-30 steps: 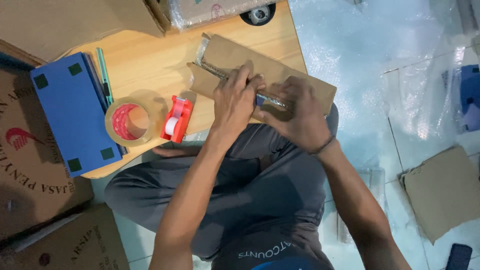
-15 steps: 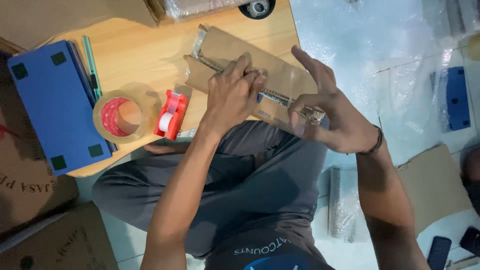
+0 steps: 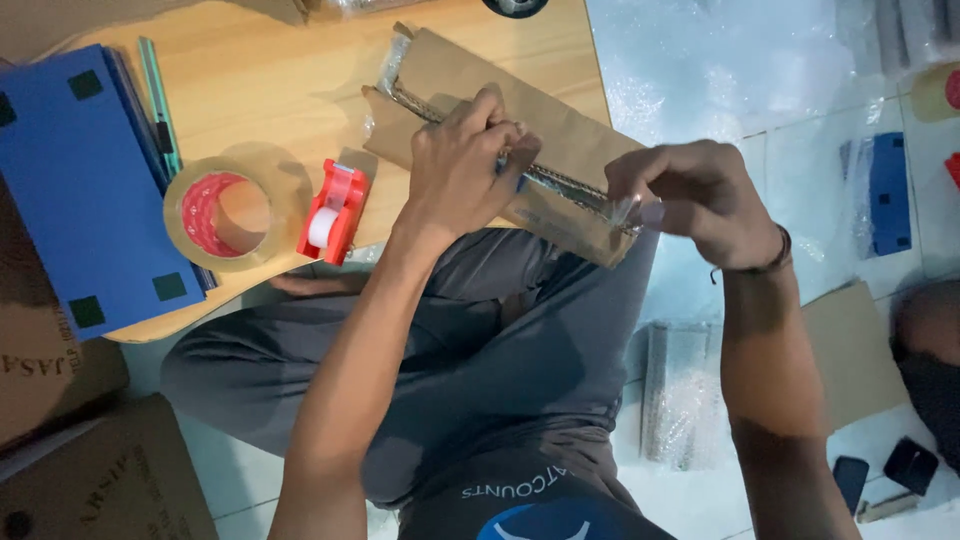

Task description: Wrapping a flat object in bubble wrap and securing it inside a cardboard sleeve with tape.

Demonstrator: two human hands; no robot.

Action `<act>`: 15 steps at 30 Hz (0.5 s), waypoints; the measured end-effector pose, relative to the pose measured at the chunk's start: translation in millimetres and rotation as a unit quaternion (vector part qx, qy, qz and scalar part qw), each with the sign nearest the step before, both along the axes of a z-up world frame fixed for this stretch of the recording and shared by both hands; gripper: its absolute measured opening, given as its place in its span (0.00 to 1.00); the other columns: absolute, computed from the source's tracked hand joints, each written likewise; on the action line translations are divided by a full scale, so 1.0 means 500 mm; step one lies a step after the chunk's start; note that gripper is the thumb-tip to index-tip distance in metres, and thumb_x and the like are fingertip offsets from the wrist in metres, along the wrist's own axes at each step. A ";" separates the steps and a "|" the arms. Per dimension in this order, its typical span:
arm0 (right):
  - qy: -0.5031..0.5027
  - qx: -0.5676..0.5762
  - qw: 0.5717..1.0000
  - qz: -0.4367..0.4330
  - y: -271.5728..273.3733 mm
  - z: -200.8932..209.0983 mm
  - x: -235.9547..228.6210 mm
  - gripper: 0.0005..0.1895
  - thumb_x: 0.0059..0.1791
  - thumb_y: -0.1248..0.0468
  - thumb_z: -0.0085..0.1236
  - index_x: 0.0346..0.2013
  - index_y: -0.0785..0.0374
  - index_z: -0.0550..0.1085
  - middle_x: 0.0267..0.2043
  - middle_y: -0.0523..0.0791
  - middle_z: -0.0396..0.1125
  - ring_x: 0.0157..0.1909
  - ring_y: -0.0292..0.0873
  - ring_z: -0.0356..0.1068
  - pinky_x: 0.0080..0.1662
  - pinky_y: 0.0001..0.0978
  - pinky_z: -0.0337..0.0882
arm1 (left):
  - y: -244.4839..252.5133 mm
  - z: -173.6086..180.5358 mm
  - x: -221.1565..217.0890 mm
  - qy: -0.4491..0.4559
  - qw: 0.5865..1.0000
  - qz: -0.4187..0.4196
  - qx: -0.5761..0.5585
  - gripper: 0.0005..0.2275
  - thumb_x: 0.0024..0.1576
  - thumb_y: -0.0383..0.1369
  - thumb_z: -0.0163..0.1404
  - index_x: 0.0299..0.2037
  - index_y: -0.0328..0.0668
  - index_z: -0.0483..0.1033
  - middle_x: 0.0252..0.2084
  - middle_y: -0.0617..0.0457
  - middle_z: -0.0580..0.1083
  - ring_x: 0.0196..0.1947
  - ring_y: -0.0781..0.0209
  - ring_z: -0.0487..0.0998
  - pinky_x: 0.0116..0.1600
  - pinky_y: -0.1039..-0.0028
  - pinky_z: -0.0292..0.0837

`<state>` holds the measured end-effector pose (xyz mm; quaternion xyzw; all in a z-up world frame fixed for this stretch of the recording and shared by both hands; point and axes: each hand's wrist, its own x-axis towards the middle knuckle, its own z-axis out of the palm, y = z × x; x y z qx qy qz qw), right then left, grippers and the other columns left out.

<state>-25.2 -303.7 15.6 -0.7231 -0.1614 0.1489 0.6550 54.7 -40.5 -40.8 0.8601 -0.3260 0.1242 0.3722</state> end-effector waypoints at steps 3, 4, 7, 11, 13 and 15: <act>0.046 -0.018 0.997 -0.060 -0.032 -0.046 0.008 0.10 0.46 0.71 0.55 0.41 0.64 0.76 0.47 0.48 0.73 0.40 0.36 0.71 0.47 0.25 0.74 | 0.001 -0.004 0.004 0.039 0.999 -0.008 -0.002 0.12 0.62 0.37 0.54 0.33 0.39 0.85 0.34 0.55 0.63 0.29 0.59 0.71 0.32 0.66 0.63; 0.046 -0.020 0.997 -0.061 -0.027 -0.038 0.009 0.10 0.46 0.71 0.55 0.41 0.64 0.76 0.47 0.48 0.73 0.40 0.36 0.71 0.47 0.25 0.74 | 0.001 -0.003 0.002 0.039 0.999 -0.009 -0.003 0.12 0.62 0.37 0.54 0.33 0.39 0.85 0.34 0.55 0.63 0.29 0.59 0.71 0.32 0.66 0.63; 0.032 -0.030 0.996 -0.080 -0.012 -0.018 0.015 0.10 0.50 0.74 0.55 0.46 0.66 0.73 0.43 0.42 0.69 0.41 0.33 0.65 0.48 0.21 0.66 | 0.005 -0.004 0.001 0.029 0.999 -0.005 0.014 0.11 0.61 0.38 0.55 0.32 0.39 0.83 0.37 0.53 0.65 0.34 0.55 0.74 0.32 0.63 0.64; -0.024 -0.070 0.976 -0.203 0.026 0.005 0.007 0.12 0.57 0.71 0.50 0.56 0.68 0.72 0.37 0.43 0.66 0.36 0.34 0.63 0.43 0.23 0.66 | 0.007 -0.014 0.003 0.025 0.998 -0.017 0.046 0.11 0.52 0.40 0.63 0.32 0.40 0.83 0.38 0.53 0.63 0.35 0.56 0.73 0.35 0.65 0.66; -0.034 -0.056 0.965 -0.254 0.056 -0.004 -0.010 0.14 0.60 0.69 0.47 0.59 0.69 0.72 0.35 0.44 0.64 0.36 0.35 0.62 0.44 0.25 0.66 | 0.005 -0.021 0.005 0.032 0.998 -0.019 0.052 0.13 0.50 0.40 0.65 0.34 0.37 0.84 0.38 0.52 0.64 0.35 0.55 0.72 0.36 0.65 0.66; 0.005 0.142 0.946 -0.291 0.087 -0.036 -0.037 0.20 0.62 0.57 0.47 0.65 0.65 0.69 0.28 0.38 0.61 0.28 0.32 0.62 0.37 0.28 0.68 | 0.002 -0.034 0.006 0.012 0.999 -0.008 0.050 0.12 0.51 0.41 0.65 0.35 0.41 0.85 0.39 0.53 0.64 0.35 0.58 0.74 0.34 0.67 0.67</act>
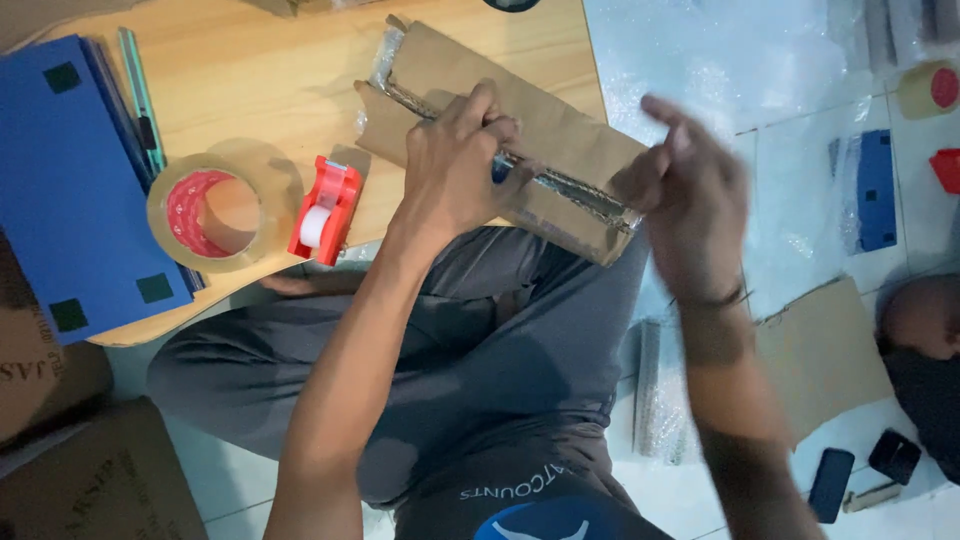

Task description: Wrapping a flat object in bubble wrap and securing it inside a cardboard sleeve with tape.

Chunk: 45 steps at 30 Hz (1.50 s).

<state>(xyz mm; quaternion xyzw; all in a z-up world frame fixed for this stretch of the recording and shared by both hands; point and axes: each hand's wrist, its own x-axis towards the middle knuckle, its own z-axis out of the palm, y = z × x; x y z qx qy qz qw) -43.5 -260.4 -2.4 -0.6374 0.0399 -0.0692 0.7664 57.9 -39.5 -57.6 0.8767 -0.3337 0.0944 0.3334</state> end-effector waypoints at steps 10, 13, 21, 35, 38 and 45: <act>0.115 0.304 0.935 -0.138 0.221 -0.120 -0.142 0.25 0.58 0.67 0.46 0.70 0.71 0.62 0.30 0.42 0.63 0.31 0.35 0.65 0.39 0.33 0.71 | 0.004 0.003 -0.004 -0.020 1.000 -0.005 -0.010 0.13 0.51 0.40 0.65 0.36 0.40 0.82 0.38 0.54 0.62 0.35 0.58 0.71 0.34 0.67 0.67; 0.141 0.321 0.931 -0.105 0.226 -0.145 -0.162 0.23 0.58 0.65 0.48 0.68 0.67 0.65 0.26 0.46 0.66 0.29 0.38 0.63 0.39 0.33 0.65 | 0.002 0.007 -0.006 -0.027 0.999 -0.007 -0.023 0.09 0.51 0.35 0.63 0.36 0.40 0.80 0.38 0.54 0.63 0.35 0.57 0.72 0.34 0.66 0.67; 0.142 0.234 0.959 -0.075 0.248 -0.181 -0.185 0.23 0.58 0.67 0.48 0.68 0.69 0.65 0.28 0.44 0.67 0.31 0.36 0.67 0.37 0.25 0.70 | -0.005 0.020 -0.006 -0.032 0.999 0.014 -0.041 0.07 0.57 0.34 0.59 0.30 0.42 0.80 0.34 0.57 0.62 0.27 0.61 0.69 0.29 0.69 0.61; 0.153 0.183 0.970 -0.050 0.258 -0.223 -0.202 0.22 0.58 0.67 0.48 0.68 0.68 0.65 0.28 0.44 0.68 0.32 0.37 0.69 0.37 0.26 0.68 | -0.016 0.012 -0.006 -0.022 0.998 0.042 -0.043 0.09 0.59 0.37 0.59 0.29 0.43 0.82 0.33 0.59 0.65 0.23 0.64 0.70 0.28 0.71 0.62; 0.147 0.155 0.976 -0.047 0.258 -0.218 -0.204 0.23 0.58 0.66 0.48 0.68 0.68 0.64 0.28 0.44 0.67 0.33 0.37 0.68 0.38 0.26 0.69 | -0.018 0.016 -0.004 -0.016 0.998 0.046 -0.046 0.09 0.58 0.36 0.58 0.27 0.44 0.80 0.34 0.59 0.67 0.26 0.62 0.72 0.31 0.70 0.64; 0.025 0.044 0.998 -0.049 0.255 -0.207 -0.236 0.25 0.56 0.72 0.53 0.68 0.67 0.62 0.33 0.44 0.69 0.30 0.37 0.69 0.39 0.25 0.74 | -0.012 0.018 -0.001 -0.006 0.999 0.045 -0.016 0.04 0.58 0.35 0.57 0.33 0.46 0.80 0.34 0.60 0.69 0.23 0.57 0.73 0.31 0.66 0.65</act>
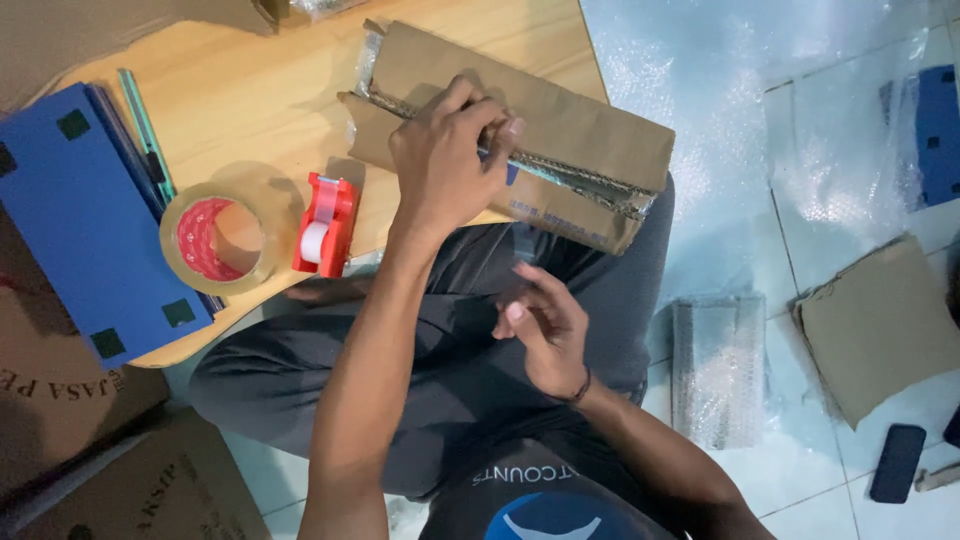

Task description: Wrapping a flat object in bubble wrap and securing it inside a cardboard sleeve with tape.

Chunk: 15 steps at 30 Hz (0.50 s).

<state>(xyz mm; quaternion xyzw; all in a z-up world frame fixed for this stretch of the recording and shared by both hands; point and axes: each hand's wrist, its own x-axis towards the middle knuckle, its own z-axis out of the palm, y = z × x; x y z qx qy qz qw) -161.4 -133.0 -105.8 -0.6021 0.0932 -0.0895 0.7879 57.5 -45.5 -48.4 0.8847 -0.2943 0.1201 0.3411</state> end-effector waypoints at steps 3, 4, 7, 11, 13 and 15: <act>-0.120 -0.064 0.991 0.006 -0.051 0.053 0.051 0.20 0.56 0.68 0.54 0.63 0.60 0.65 0.42 0.47 0.68 0.30 0.36 0.68 0.32 0.25 0.78 | -0.002 0.009 0.000 0.030 0.999 0.004 0.015 0.06 0.59 0.34 0.53 0.34 0.45 0.81 0.34 0.58 0.70 0.25 0.53 0.74 0.31 0.63 0.66; -0.121 -0.064 0.991 0.005 -0.078 0.072 0.077 0.20 0.56 0.68 0.54 0.63 0.60 0.65 0.42 0.47 0.68 0.30 0.36 0.68 0.32 0.25 0.78 | -0.002 0.011 0.002 0.028 0.999 0.003 0.015 0.06 0.59 0.34 0.53 0.34 0.45 0.81 0.34 0.58 0.70 0.25 0.53 0.74 0.31 0.63 0.66; -0.096 0.072 0.991 -0.062 -0.153 0.129 0.157 0.31 0.58 0.64 0.56 0.75 0.59 0.57 0.31 0.40 0.66 0.29 0.33 0.58 0.38 0.28 0.67 | -0.004 0.011 -0.001 0.047 0.999 -0.013 -0.007 0.09 0.60 0.37 0.51 0.31 0.45 0.78 0.33 0.58 0.68 0.27 0.54 0.73 0.33 0.64 0.65; -0.102 0.156 0.981 -0.043 -0.212 0.188 0.275 0.29 0.62 0.53 0.55 0.78 0.54 0.63 0.25 0.39 0.56 0.27 0.33 0.53 0.42 0.33 0.59 | -0.008 0.017 -0.002 0.010 1.000 0.000 -0.007 0.10 0.61 0.35 0.54 0.28 0.41 0.79 0.34 0.57 0.69 0.25 0.55 0.72 0.32 0.66 0.65; -0.070 0.196 0.977 -0.049 -0.223 0.192 0.301 0.30 0.60 0.54 0.55 0.77 0.56 0.64 0.26 0.39 0.61 0.28 0.34 0.57 0.42 0.33 0.59 | -0.006 0.019 -0.001 0.021 1.000 0.002 -0.008 0.11 0.62 0.35 0.53 0.29 0.39 0.79 0.36 0.56 0.69 0.26 0.54 0.73 0.34 0.66 0.66; -0.099 0.196 0.975 -0.031 -0.228 0.179 0.306 0.24 0.66 0.57 0.51 0.78 0.50 0.66 0.26 0.41 0.63 0.26 0.35 0.57 0.40 0.33 0.56 | -0.004 0.012 -0.001 0.032 0.999 0.007 0.006 0.11 0.62 0.37 0.54 0.30 0.39 0.81 0.35 0.54 0.69 0.25 0.53 0.73 0.33 0.65 0.66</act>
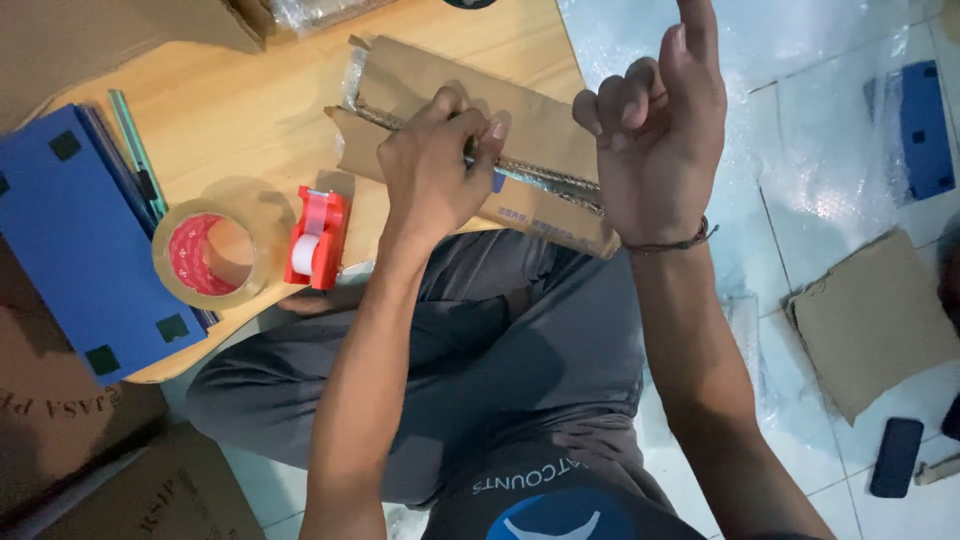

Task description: Wrapping a flat object in bubble wrap and securing it inside a cardboard sleeve with tape.

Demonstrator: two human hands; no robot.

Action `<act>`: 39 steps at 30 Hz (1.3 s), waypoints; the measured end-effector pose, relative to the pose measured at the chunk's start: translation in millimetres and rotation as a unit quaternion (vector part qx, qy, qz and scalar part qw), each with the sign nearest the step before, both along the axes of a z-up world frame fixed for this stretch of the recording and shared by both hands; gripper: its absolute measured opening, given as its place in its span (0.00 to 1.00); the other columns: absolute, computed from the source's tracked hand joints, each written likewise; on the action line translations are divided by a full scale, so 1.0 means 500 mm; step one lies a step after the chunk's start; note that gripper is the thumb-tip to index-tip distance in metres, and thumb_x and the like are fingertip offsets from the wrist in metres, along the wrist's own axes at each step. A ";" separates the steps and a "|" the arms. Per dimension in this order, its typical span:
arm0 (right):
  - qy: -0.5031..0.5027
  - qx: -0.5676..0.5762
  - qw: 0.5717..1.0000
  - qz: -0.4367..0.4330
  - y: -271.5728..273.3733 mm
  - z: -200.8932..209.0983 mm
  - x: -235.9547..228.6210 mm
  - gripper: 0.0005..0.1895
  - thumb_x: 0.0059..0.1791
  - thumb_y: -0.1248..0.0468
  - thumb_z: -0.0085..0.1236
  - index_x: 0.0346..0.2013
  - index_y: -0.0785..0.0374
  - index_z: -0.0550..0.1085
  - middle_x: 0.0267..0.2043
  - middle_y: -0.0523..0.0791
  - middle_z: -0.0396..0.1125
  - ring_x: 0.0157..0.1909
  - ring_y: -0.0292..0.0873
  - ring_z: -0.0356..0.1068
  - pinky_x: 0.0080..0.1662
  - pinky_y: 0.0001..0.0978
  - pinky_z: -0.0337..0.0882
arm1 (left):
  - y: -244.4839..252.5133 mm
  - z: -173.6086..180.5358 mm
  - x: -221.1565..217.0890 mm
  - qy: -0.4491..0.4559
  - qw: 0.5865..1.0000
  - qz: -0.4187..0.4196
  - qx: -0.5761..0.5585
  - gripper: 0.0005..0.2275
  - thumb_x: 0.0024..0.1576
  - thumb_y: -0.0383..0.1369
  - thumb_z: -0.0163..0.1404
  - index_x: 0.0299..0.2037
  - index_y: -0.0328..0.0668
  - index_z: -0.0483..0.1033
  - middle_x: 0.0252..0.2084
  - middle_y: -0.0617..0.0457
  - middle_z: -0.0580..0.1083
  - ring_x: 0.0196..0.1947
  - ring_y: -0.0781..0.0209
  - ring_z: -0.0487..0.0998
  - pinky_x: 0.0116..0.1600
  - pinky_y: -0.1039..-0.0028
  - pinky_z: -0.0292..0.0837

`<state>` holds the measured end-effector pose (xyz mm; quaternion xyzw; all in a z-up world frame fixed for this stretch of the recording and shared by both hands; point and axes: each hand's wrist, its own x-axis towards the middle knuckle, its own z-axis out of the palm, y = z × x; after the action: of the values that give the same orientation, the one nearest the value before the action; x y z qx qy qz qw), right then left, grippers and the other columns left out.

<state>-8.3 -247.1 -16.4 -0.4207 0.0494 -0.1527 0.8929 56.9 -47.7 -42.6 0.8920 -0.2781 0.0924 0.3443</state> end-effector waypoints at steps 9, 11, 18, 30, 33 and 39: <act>0.044 0.021 0.997 0.064 -0.022 -0.026 0.001 0.28 0.62 0.54 0.47 0.78 0.43 0.57 0.41 0.52 0.74 0.46 0.56 0.78 0.65 0.65 0.81 | 0.003 0.005 0.001 -0.018 0.999 -0.011 -0.032 0.11 0.60 0.34 0.55 0.27 0.40 0.78 0.32 0.53 0.68 0.24 0.54 0.71 0.31 0.66 0.64; -0.003 -0.004 0.993 0.120 -0.051 -0.050 0.013 0.22 0.64 0.51 0.46 0.74 0.41 0.62 0.46 0.50 0.73 0.58 0.58 0.74 0.72 0.73 0.76 | 0.001 0.000 0.002 -0.018 0.999 -0.008 -0.028 0.11 0.60 0.34 0.56 0.26 0.41 0.78 0.34 0.55 0.70 0.25 0.55 0.73 0.33 0.66 0.66; 0.029 0.051 0.987 0.152 -0.083 -0.061 0.020 0.23 0.66 0.48 0.40 0.74 0.43 0.71 0.41 0.50 0.69 0.45 0.56 0.73 0.55 0.60 0.70 | -0.001 -0.007 0.002 -0.023 0.999 0.008 -0.022 0.08 0.56 0.33 0.58 0.24 0.46 0.77 0.40 0.59 0.73 0.29 0.55 0.77 0.33 0.66 0.67; 0.087 0.117 0.974 0.172 0.098 -0.116 -0.129 0.24 0.61 0.56 0.42 0.70 0.57 0.51 0.37 0.58 0.72 0.34 0.56 0.75 0.41 0.45 0.77 | -0.011 -0.017 0.010 -0.023 0.999 0.027 0.034 0.13 0.59 0.37 0.56 0.23 0.42 0.75 0.31 0.56 0.66 0.20 0.53 0.72 0.26 0.63 0.62; 0.094 0.138 0.971 0.173 0.113 -0.131 -0.142 0.23 0.61 0.58 0.44 0.70 0.55 0.54 0.36 0.57 0.72 0.35 0.52 0.74 0.40 0.44 0.75 | -0.031 -0.008 0.011 -0.023 0.997 0.067 0.020 0.20 0.61 0.44 0.51 0.18 0.44 0.75 0.33 0.56 0.71 0.21 0.49 0.75 0.26 0.61 0.63; 0.095 0.142 0.970 0.171 0.126 -0.153 -0.160 0.23 0.61 0.62 0.43 0.70 0.60 0.53 0.35 0.57 0.71 0.34 0.52 0.74 0.40 0.42 0.76 | -0.048 -0.024 0.038 0.006 0.995 0.082 0.063 0.21 0.55 0.50 0.56 0.16 0.47 0.79 0.25 0.54 0.73 0.17 0.47 0.73 0.23 0.58 0.65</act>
<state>-88.3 -184.1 -93.0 -0.3041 0.0826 0.0517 0.9476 75.9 -71.7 -54.5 0.9321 -0.2071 0.0977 0.2807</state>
